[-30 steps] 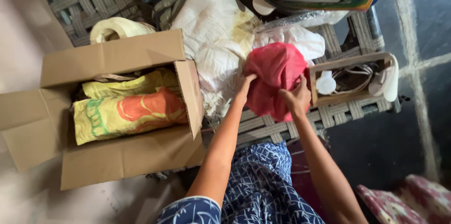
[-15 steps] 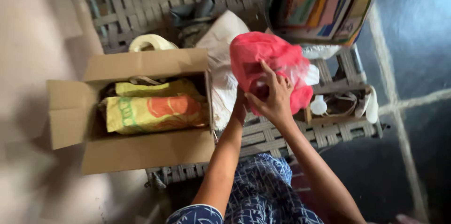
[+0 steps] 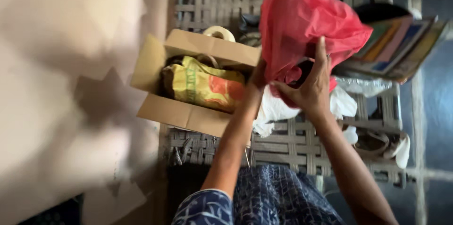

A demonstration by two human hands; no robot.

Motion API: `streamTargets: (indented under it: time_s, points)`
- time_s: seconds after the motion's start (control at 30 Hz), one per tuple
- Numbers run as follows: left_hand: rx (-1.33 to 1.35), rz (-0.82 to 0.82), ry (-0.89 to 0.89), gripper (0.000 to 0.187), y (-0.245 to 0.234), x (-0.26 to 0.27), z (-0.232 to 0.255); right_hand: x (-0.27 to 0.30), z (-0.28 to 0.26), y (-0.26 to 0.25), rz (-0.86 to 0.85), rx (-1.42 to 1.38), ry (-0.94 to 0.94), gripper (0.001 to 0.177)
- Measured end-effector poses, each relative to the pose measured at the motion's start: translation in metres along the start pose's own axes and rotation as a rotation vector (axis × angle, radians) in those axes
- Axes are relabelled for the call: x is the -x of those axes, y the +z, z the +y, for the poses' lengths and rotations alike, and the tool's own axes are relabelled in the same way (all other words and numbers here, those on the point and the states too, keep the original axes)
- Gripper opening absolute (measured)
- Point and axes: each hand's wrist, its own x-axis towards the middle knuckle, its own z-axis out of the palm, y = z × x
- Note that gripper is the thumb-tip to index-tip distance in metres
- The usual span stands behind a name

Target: The person picks up and folds several clothing items and places them into a cardboard box.

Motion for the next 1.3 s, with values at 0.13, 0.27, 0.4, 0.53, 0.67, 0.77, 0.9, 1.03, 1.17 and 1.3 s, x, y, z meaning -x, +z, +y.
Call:
streamTargets:
  time_s: [0.13, 0.27, 0.4, 0.53, 0.67, 0.77, 0.9, 1.03, 1.17, 1.3]
  points:
    - [-0.132, 0.166, 0.103, 0.054, -0.042, 0.039, 0.080, -0.011, -0.016, 0.029, 0.007, -0.098, -0.089, 0.147]
    - [-0.326, 0.381, 0.155, 0.055, -0.080, 0.095, 0.146, -0.002, -0.008, 0.086, -0.082, -0.217, 0.018, 0.139]
    - [-0.584, 0.601, 0.169, 0.068, -0.105, 0.142, 0.179, 0.032, 0.001, 0.160, -0.182, -0.530, 0.238, 0.130]
    - [-1.019, 0.757, 0.008, 0.093, -0.141, 0.164, 0.179, 0.087, 0.038, 0.231, -0.151, -0.663, 0.268, 0.124]
    - [-1.082, 0.586, -0.034, 0.099, -0.183, 0.156, 0.132, 0.146, 0.101, 0.260, -0.234, -0.518, 0.392, 0.120]
    - [-1.557, 0.486, 0.416, 0.113, -0.199, 0.131, 0.088, 0.162, 0.130, 0.260, -0.290, -0.452, 0.448, 0.116]
    - [-1.519, 0.702, 0.119, 0.123, -0.200, 0.125, 0.066, 0.157, 0.133, 0.272, -0.361, -0.367, 0.732, 0.112]
    - [-1.635, 0.749, 0.085, 0.127, -0.194, 0.115, 0.072, 0.161, 0.135, 0.300, -0.062, -0.422, 0.399, 0.106]
    - [-1.751, 0.633, -0.112, 0.111, -0.208, 0.107, 0.060, 0.179, 0.142, 0.323, 0.054, -0.294, 0.442, 0.106]
    - [-1.762, 0.690, -0.138, 0.104, -0.221, 0.089, 0.049, 0.187, 0.157, 0.345, 0.080, -0.248, 0.471, 0.106]
